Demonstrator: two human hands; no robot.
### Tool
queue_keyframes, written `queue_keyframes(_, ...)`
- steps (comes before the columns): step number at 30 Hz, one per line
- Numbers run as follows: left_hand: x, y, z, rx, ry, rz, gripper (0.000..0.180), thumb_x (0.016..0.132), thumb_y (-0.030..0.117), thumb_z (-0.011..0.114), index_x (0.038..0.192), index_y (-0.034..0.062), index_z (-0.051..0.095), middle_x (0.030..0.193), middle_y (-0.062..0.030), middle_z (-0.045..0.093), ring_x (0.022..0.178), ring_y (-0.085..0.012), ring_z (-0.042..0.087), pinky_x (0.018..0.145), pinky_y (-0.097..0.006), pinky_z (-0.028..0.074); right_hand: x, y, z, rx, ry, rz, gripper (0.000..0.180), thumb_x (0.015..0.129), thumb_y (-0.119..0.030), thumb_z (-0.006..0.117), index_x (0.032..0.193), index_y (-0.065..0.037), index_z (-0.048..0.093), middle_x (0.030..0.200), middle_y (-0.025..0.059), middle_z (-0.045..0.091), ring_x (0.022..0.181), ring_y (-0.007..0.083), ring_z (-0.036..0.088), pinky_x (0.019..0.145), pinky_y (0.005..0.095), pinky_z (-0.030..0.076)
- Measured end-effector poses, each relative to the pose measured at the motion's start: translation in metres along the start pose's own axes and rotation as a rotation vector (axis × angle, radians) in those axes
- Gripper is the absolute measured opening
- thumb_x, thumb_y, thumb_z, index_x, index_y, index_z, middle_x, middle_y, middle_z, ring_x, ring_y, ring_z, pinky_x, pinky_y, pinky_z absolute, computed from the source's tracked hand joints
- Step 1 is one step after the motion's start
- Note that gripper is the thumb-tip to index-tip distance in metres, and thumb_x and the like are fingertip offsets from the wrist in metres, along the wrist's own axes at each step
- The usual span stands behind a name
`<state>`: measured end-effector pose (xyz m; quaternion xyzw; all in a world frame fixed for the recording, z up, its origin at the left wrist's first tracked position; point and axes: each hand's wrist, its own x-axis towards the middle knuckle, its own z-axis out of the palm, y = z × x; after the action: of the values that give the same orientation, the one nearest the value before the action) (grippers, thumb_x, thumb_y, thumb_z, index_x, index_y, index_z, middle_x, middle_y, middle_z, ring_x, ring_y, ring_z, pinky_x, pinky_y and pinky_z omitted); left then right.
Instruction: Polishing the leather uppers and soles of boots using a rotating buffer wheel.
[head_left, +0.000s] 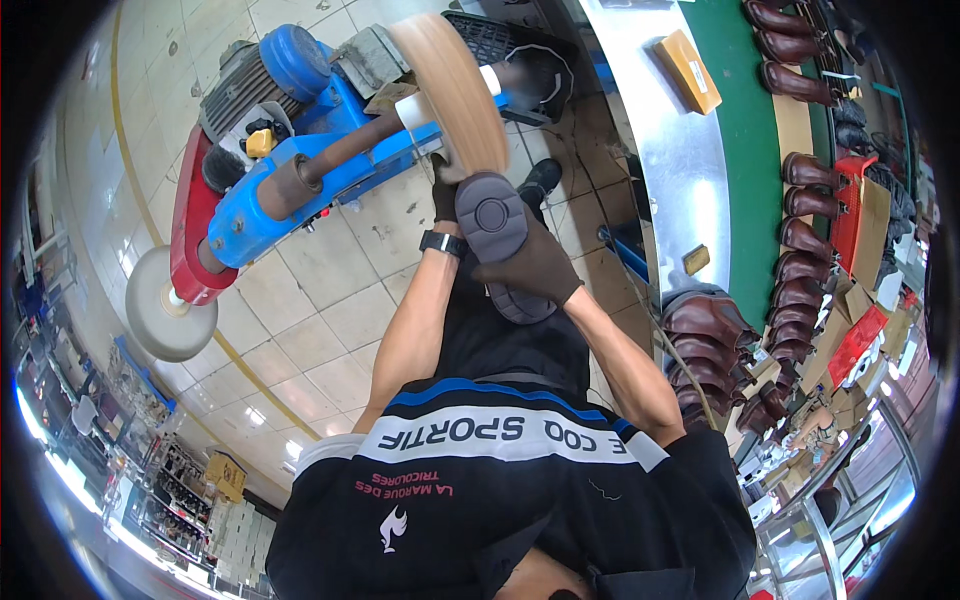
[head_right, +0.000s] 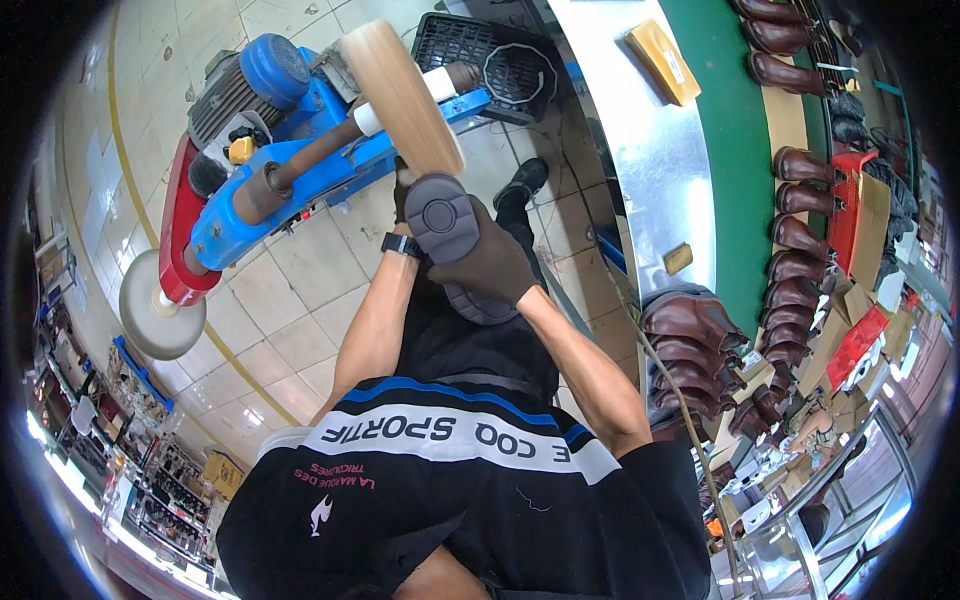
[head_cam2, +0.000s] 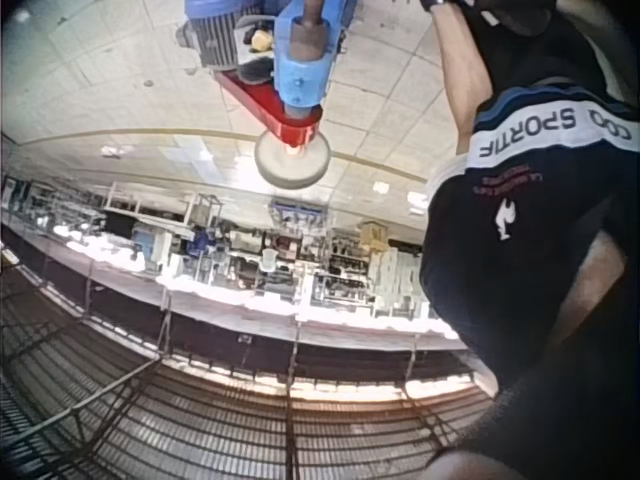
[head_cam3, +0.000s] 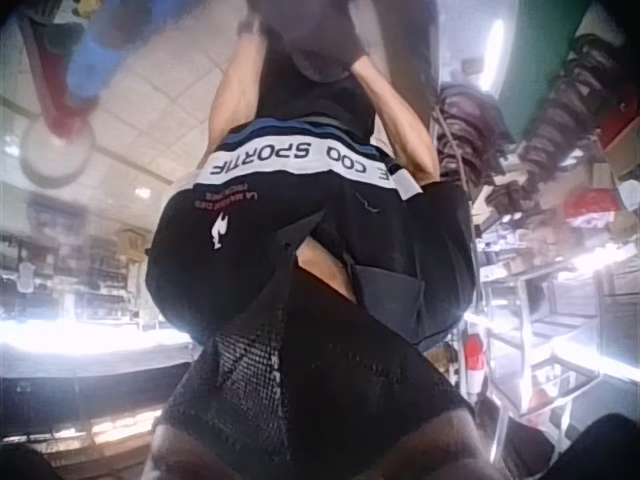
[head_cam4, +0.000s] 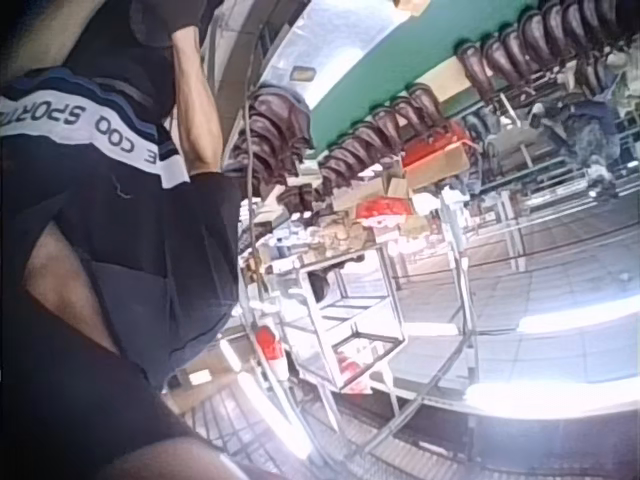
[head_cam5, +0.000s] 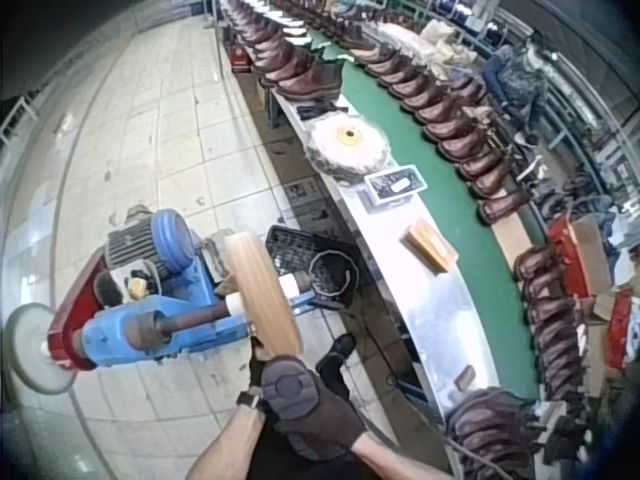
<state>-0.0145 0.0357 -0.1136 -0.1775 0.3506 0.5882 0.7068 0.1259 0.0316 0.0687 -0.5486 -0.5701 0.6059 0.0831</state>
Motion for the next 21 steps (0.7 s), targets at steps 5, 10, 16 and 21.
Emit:
queue_keyframes(5, -0.005, -0.009, 0.025, 0.121, 0.140, 0.203, 0.066, 0.089, 0.057, 0.039, 0.124, 0.0011, 0.044, 0.107, -0.0160, 0.058, 0.095, -0.0271, 0.059, 0.078, -0.037, 0.052, -0.002, 0.005, 0.000, 0.131, 0.005, 0.009, 0.086, 0.052, -0.025, 0.078, 0.126, -0.006, 0.041, 0.112, 0.0150, 0.057, 0.104, 0.0255, 0.056, 0.087, 0.0350, 0.046)
queue_keyframes(10, -0.013, 0.003, 0.038, -0.063, -0.075, 0.051, 0.072, 0.085, 0.062, 0.043, 0.123, 0.0006, 0.045, 0.105, -0.0159, 0.059, 0.091, -0.0269, 0.061, 0.075, -0.037, 0.053, 0.002, -0.009, -0.011, -0.200, -0.023, 0.061, 0.093, 0.049, -0.032, 0.078, 0.130, -0.008, 0.038, 0.108, 0.0189, 0.059, 0.101, 0.0315, 0.058, 0.084, 0.0375, 0.047)
queue_keyframes(16, -0.017, 0.028, 0.052, -0.095, -0.184, -0.098, 0.073, 0.081, 0.064, 0.046, 0.118, 0.0016, 0.049, 0.085, -0.0148, 0.063, 0.068, -0.0246, 0.063, 0.059, -0.034, 0.054, 0.011, -0.030, -0.031, -0.327, -0.131, 0.042, 0.100, 0.047, -0.038, 0.076, 0.133, -0.012, 0.034, 0.107, 0.0221, 0.060, 0.098, 0.0368, 0.059, 0.082, 0.0391, 0.047)
queue_keyframes(21, 0.012, 0.004, -0.020, -0.099, -0.017, -0.055, 0.083, 0.075, 0.073, 0.046, 0.108, -0.0027, 0.052, 0.088, -0.0154, 0.062, 0.072, -0.0203, 0.061, 0.060, -0.031, 0.052, 0.007, -0.023, -0.033, -0.300, -0.231, 0.041, 0.103, 0.046, -0.041, 0.076, 0.133, -0.006, 0.034, 0.107, 0.0250, 0.059, 0.098, 0.0385, 0.058, 0.084, 0.0394, 0.046)
